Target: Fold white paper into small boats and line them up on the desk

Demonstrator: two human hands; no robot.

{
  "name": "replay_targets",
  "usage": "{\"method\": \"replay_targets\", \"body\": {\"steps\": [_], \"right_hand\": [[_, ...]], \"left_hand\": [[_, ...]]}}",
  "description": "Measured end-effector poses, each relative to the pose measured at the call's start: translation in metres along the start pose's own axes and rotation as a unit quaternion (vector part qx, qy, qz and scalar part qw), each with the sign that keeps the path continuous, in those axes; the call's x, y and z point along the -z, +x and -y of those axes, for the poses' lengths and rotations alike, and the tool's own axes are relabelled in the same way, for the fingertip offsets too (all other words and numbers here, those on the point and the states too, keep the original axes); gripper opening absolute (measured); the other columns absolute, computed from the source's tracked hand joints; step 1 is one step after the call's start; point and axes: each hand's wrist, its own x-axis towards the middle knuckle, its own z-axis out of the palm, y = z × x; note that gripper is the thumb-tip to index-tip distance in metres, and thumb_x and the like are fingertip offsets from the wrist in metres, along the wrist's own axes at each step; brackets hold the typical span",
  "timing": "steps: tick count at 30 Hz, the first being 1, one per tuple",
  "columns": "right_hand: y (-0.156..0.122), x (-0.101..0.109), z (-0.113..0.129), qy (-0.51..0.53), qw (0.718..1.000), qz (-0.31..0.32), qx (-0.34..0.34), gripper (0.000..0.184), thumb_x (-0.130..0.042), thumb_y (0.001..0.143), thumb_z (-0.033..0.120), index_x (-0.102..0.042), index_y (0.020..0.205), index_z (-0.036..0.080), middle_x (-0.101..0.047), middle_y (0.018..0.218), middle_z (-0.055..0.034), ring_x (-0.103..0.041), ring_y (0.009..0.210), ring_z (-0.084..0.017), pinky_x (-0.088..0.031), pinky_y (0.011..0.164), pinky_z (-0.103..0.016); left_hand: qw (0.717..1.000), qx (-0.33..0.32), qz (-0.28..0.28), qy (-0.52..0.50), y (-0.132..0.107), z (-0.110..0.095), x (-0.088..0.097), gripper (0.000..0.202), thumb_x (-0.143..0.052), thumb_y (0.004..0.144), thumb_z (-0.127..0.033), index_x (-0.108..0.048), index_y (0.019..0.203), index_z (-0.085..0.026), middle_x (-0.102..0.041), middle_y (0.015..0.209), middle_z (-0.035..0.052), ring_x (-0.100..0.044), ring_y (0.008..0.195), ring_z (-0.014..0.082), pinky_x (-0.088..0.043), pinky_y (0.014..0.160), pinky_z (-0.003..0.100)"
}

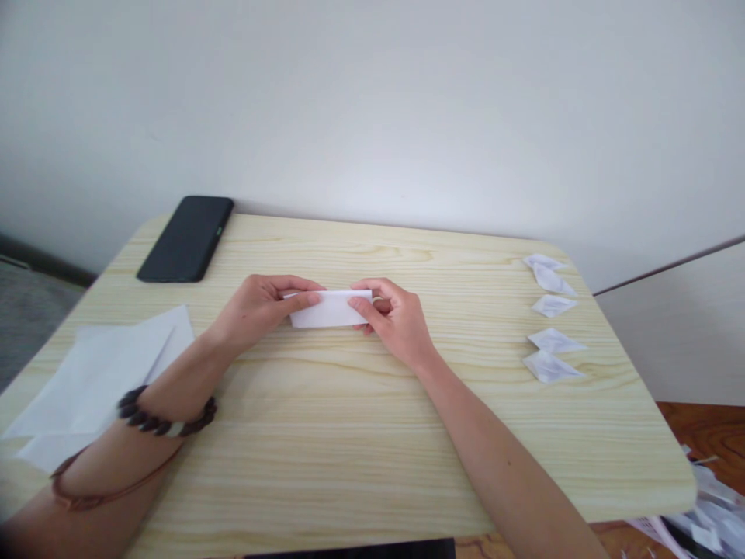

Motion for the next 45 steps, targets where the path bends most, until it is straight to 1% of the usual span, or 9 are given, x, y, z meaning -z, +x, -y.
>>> {"method": "replay_targets", "body": {"steps": [3,7,11,14,18,21,27,30,45], "right_hand": [[0.0,0.0,-0.002,-0.013,0.999,-0.014,0.031,0.023,-0.068,0.08,0.039,-0.065,0.096,0.021,-0.068,0.067,0.0019,-0.066,0.058,-0.014,-0.055,0.055,-0.025],[0.0,0.0,-0.001,-0.124,0.985,-0.044,0.115,0.015,-0.066,0.081,0.032,-0.067,0.09,0.021,-0.071,0.082,-0.0011,-0.066,0.071,-0.014,-0.053,0.065,-0.026],[-0.002,-0.003,0.004,-0.184,0.958,-0.025,0.217,0.009,-0.062,0.083,0.023,-0.065,0.091,0.02,-0.071,0.094,-0.0047,-0.066,0.089,-0.018,-0.051,0.082,-0.031],[-0.003,-0.007,0.006,-0.196,0.946,-0.011,0.257,0.006,-0.059,0.085,0.021,-0.064,0.088,0.02,-0.069,0.09,-0.0056,-0.064,0.088,-0.018,-0.05,0.08,-0.031],[-0.005,-0.011,0.006,-0.216,0.941,-0.027,0.26,0.004,-0.058,0.085,0.019,-0.06,0.082,0.02,-0.066,0.08,-0.0028,-0.061,0.077,-0.015,-0.047,0.072,-0.029],[-0.005,-0.011,0.004,-0.224,0.939,-0.015,0.261,0.004,-0.056,0.085,0.019,-0.058,0.082,0.02,-0.064,0.079,-0.0015,-0.059,0.074,-0.014,-0.046,0.07,-0.027],[0.0,0.002,0.003,-0.229,0.942,0.031,0.245,0.006,-0.055,0.085,0.017,-0.056,0.08,0.02,-0.062,0.079,-0.0003,-0.056,0.073,-0.012,-0.044,0.069,-0.025],[0.002,0.01,0.003,-0.235,0.945,0.038,0.226,0.006,-0.056,0.084,0.017,-0.055,0.079,0.02,-0.061,0.078,0.0001,-0.054,0.07,-0.012,-0.043,0.066,-0.024],[0.01,0.025,-0.002,-0.217,0.966,0.01,0.143,0.007,-0.058,0.08,0.019,-0.058,0.073,0.019,-0.061,0.071,0.0005,-0.055,0.067,-0.012,-0.044,0.064,-0.025]], "left_hand": [[1.0,-0.001,0.002,-0.008,0.0,0.001,0.001,0.033,-0.07,0.075,-0.045,-0.076,0.091,-0.016,-0.07,0.072,0.0019,-0.049,0.052,0.0085,-0.031,0.045,0.018],[1.0,-0.01,-0.019,0.016,-0.001,0.003,-0.002,0.034,-0.069,0.076,-0.047,-0.077,0.087,-0.016,-0.069,0.069,0.0017,-0.05,0.052,0.0094,-0.032,0.046,0.019],[0.997,-0.05,-0.029,0.054,-0.004,0.001,-0.008,0.025,-0.068,0.077,-0.038,-0.078,0.082,-0.016,-0.072,0.072,0.0011,-0.05,0.053,0.0087,-0.033,0.045,0.018],[0.994,-0.092,-0.015,0.06,-0.006,-0.001,-0.015,0.021,-0.066,0.079,-0.034,-0.078,0.082,-0.017,-0.072,0.072,-0.0004,-0.05,0.052,0.0079,-0.034,0.046,0.017],[0.991,-0.109,-0.015,0.078,-0.008,-0.002,-0.019,0.021,-0.064,0.081,-0.032,-0.078,0.082,-0.017,-0.07,0.067,-0.0014,-0.045,0.047,0.0066,-0.031,0.043,0.018],[0.99,-0.106,-0.011,0.09,-0.009,-0.003,-0.019,0.023,-0.063,0.081,-0.033,-0.078,0.082,-0.017,-0.07,0.066,-0.0017,-0.041,0.045,0.006,-0.028,0.042,0.018],[0.993,-0.089,0.008,0.073,-0.006,-0.002,-0.011,0.029,-0.063,0.081,-0.039,-0.077,0.083,-0.014,-0.074,0.079,0.0021,-0.056,0.06,0.0112,-0.039,0.053,0.019],[0.995,-0.068,-0.002,0.077,-0.004,0.001,-0.007,0.033,-0.063,0.08,-0.043,-0.077,0.084,-0.013,-0.073,0.078,0.0034,-0.057,0.062,0.0131,-0.039,0.054,0.021],[0.997,-0.029,-0.037,0.066,-0.003,-0.001,-0.004,0.032,-0.065,0.078,-0.045,-0.077,0.081,-0.015,-0.064,0.063,-0.0003,-0.038,0.048,0.0078,-0.027,0.044,0.021]]}}
